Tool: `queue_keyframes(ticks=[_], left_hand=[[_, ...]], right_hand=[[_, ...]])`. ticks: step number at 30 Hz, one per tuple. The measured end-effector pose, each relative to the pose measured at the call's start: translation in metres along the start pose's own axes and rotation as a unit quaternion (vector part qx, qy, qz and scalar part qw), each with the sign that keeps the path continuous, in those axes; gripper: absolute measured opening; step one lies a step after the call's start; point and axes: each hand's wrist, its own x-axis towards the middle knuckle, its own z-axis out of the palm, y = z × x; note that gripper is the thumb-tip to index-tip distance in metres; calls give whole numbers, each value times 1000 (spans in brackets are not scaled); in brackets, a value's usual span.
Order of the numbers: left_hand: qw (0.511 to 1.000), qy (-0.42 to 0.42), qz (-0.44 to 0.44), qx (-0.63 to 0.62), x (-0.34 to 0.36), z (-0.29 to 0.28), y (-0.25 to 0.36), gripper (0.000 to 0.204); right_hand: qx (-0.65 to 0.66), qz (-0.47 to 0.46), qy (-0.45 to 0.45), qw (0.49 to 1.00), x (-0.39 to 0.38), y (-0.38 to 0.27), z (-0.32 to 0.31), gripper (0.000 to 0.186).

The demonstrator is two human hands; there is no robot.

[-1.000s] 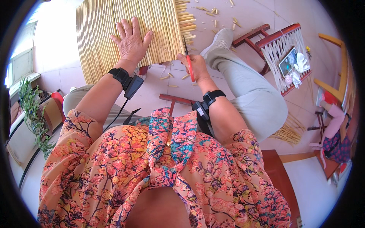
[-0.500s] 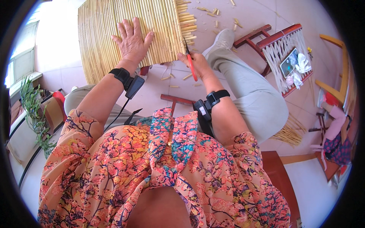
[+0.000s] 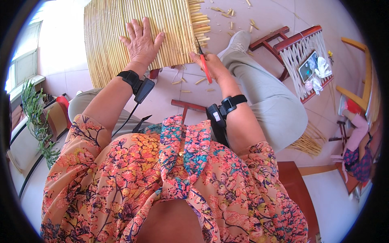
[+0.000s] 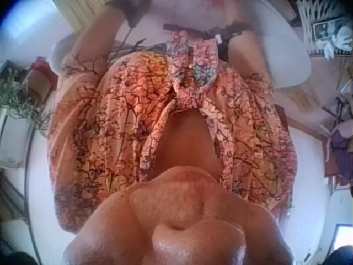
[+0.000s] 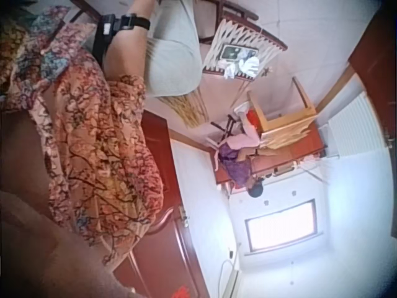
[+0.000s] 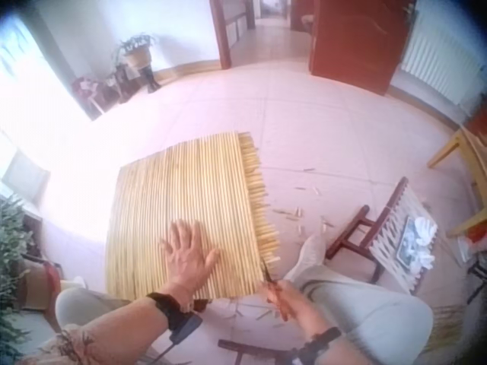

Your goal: Weaving bamboo strips together and trimming the edges with scissors to create a mat.

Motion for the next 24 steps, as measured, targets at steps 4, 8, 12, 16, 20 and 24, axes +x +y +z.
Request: queue_keyframes(ticks=[4, 8, 12, 16, 20, 24], left_hand=[[1000, -7, -4, 5, 0, -1, 1, 74], [1000, 3, 0, -6, -1, -1, 1, 74], [1000, 2, 1, -7, -1, -2, 2, 73], [1000, 14, 7, -6, 0, 0, 0, 73], [1000, -2, -1, 3, 0, 0, 1, 73], [1000, 2, 3, 2, -1, -3, 0, 73]], right_hand=[[-31, -12, 16, 999, 4, 4, 0, 63], [-35, -28, -12, 999, 9, 14, -4, 63], [-27, -49, 2, 998, 7, 13, -3, 63], [-2, -34, 18, 999, 11, 17, -1, 62], [-4, -53, 42, 998, 9, 17, 4, 59], [-20, -46, 53, 997, 2, 11, 7, 56]])
